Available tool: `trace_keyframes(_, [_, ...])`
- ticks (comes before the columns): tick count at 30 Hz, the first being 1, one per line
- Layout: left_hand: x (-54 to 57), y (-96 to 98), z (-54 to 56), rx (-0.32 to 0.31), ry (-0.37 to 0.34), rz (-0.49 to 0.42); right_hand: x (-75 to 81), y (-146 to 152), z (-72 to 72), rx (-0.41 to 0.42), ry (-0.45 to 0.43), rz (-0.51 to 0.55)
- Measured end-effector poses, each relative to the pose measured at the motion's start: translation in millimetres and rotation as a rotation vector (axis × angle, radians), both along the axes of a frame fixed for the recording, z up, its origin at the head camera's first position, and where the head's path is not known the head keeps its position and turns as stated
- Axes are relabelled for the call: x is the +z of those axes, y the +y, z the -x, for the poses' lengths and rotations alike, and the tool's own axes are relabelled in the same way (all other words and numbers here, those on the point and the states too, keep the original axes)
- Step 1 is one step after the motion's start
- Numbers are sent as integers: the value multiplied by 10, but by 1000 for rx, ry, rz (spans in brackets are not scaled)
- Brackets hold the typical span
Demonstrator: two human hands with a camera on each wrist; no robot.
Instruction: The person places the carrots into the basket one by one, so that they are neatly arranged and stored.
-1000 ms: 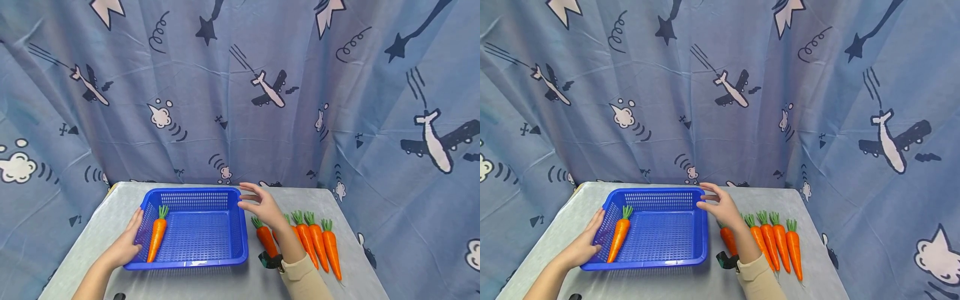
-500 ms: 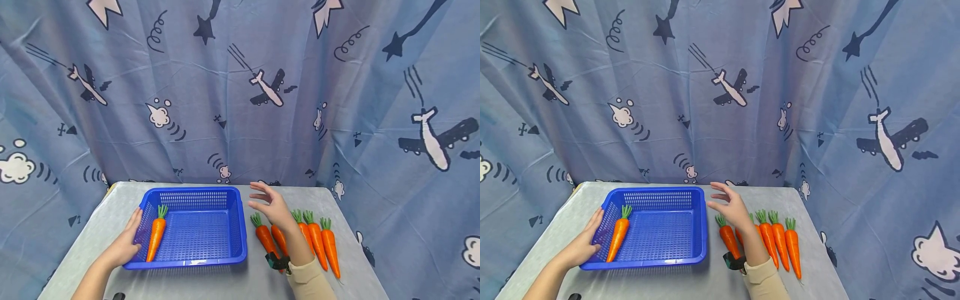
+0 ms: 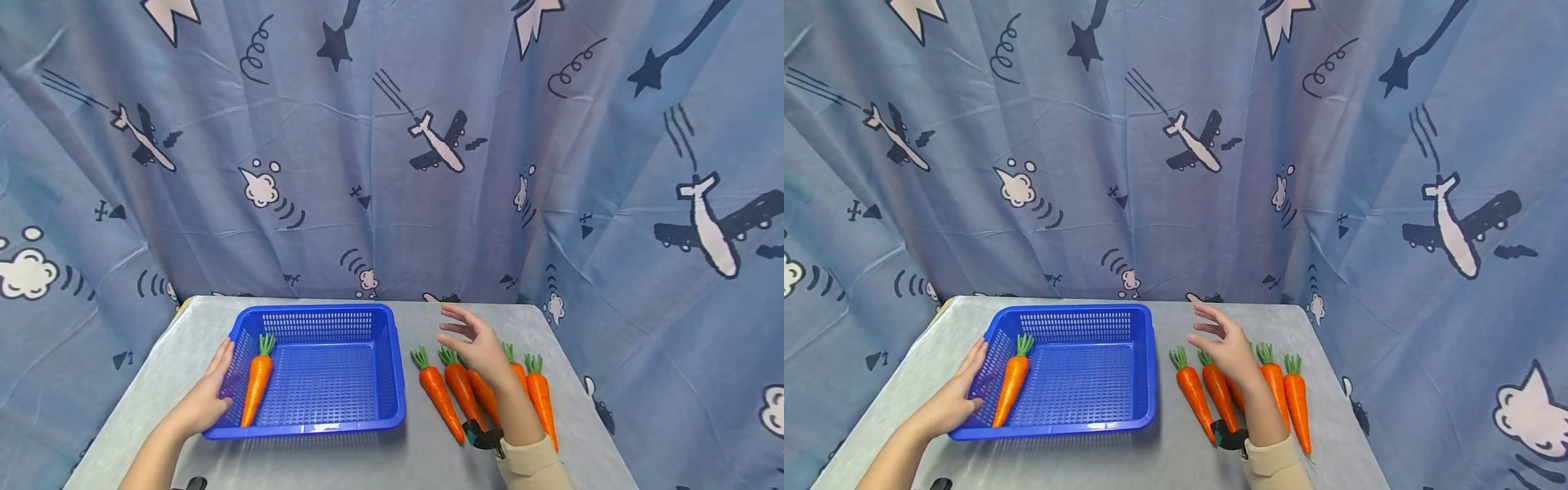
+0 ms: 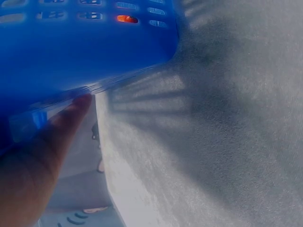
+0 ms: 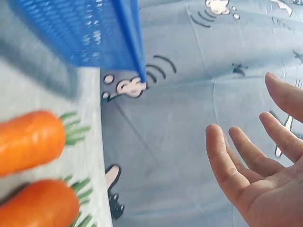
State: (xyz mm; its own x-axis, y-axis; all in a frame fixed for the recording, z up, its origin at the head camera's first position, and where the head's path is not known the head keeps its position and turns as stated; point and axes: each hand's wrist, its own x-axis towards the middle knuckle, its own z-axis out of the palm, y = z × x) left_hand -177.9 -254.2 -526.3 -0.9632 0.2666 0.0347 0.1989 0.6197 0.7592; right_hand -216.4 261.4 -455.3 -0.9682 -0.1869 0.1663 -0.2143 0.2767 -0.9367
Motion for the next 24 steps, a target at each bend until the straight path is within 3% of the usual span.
trace_keyframes(9, [20, 8, -8, 1, -3, -1, -160, 343, -79, -77, -22, -58])
trace_keyframes(17, [15, 10, 24, 2, -4, 1, -195, 601, -109, -140, -40, -95])
trace_keyframes(24, [17, 5, 19, 4, -11, 11, -326, 837, -185, -243, -52, -186])
